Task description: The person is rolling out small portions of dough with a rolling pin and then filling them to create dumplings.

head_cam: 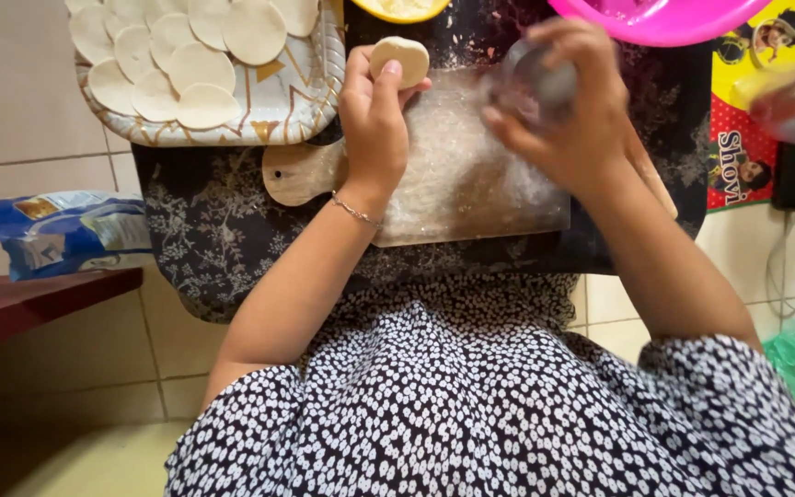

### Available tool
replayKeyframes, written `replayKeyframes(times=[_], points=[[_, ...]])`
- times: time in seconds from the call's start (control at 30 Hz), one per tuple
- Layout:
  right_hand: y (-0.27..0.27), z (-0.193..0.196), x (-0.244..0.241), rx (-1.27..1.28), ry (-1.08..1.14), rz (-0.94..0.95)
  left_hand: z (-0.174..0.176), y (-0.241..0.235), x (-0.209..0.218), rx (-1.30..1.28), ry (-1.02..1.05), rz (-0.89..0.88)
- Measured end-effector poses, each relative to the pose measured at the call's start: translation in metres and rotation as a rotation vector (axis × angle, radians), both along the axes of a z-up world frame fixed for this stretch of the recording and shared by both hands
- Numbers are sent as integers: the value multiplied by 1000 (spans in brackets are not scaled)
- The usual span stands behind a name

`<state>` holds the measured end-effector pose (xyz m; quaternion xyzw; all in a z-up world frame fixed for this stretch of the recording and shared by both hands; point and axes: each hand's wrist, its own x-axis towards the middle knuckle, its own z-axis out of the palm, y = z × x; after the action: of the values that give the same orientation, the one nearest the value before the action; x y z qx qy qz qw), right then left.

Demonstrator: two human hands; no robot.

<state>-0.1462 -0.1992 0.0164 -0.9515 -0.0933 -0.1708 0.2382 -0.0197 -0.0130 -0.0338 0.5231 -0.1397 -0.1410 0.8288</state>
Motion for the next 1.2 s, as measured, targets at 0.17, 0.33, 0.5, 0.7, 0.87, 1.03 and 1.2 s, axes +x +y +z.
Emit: replayKeyframes(times=[0.17, 0.33, 0.5, 0.7, 0.87, 1.03, 1.2], points=[[11, -6, 63, -91, -69, -59, 11, 2, -1, -10, -8, 0], [10, -11, 69, -179, -105, -120, 11, 2, -3, -19, 17, 0], [11, -14, 69, -299, -152, -198, 11, 1, -3, -35, 53, 2], [4, -22, 69, -411, -194, -291, 8, 1, -3, -41, 91, -10], [7, -16, 70, -465, -178, -291, 10, 1, -3, -22, 78, -15], [6, -23, 71, -258, -201, -275, 12, 2, -2, -9, 61, -24], [1, -10, 64, -139, 58, -235, 13, 1, -3, 4, 95, -18]])
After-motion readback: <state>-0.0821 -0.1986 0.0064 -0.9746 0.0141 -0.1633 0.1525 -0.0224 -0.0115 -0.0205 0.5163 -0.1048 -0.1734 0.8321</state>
